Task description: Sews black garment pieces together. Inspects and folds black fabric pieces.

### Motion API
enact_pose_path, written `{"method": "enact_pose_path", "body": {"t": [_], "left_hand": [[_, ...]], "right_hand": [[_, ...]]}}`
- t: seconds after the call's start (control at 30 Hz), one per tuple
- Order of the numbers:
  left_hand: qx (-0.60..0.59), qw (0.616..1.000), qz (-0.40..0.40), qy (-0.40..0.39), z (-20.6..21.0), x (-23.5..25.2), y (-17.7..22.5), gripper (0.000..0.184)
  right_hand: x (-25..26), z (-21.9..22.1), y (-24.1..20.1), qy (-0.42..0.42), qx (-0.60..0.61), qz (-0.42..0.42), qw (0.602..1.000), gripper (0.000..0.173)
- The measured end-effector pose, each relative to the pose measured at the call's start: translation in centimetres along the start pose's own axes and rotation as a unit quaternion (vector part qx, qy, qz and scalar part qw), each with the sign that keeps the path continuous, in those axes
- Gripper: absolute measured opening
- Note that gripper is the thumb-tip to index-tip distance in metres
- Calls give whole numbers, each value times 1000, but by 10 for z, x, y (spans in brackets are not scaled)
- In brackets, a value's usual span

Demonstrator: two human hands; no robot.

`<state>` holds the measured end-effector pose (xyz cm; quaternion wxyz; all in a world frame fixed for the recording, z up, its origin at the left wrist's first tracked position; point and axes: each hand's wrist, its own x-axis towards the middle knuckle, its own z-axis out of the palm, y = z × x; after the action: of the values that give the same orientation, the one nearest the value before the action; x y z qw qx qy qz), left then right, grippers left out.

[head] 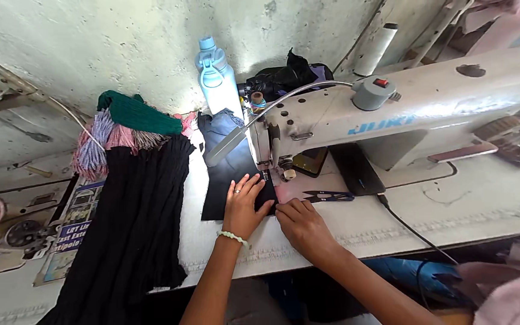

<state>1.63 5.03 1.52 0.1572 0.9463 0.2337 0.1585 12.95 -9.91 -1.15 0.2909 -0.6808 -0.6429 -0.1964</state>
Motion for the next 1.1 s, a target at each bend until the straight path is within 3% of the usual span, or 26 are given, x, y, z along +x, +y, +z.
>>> {"method": "enact_pose_path", "body": {"t": [0.3,0.6,1.1], "left_hand": [[22,999,-10,-39,-6,20,-7,55],[24,978,-82,-188,-26,49,-9,57],[16,970,-119,-209,-31,73,-15,57]], "right_hand": [[15,3,10,-29,-1,11,1000,12],[27,11,15,-43,-20,30,998,15],[38,23,17,-35,-40,73,996,22]]}}
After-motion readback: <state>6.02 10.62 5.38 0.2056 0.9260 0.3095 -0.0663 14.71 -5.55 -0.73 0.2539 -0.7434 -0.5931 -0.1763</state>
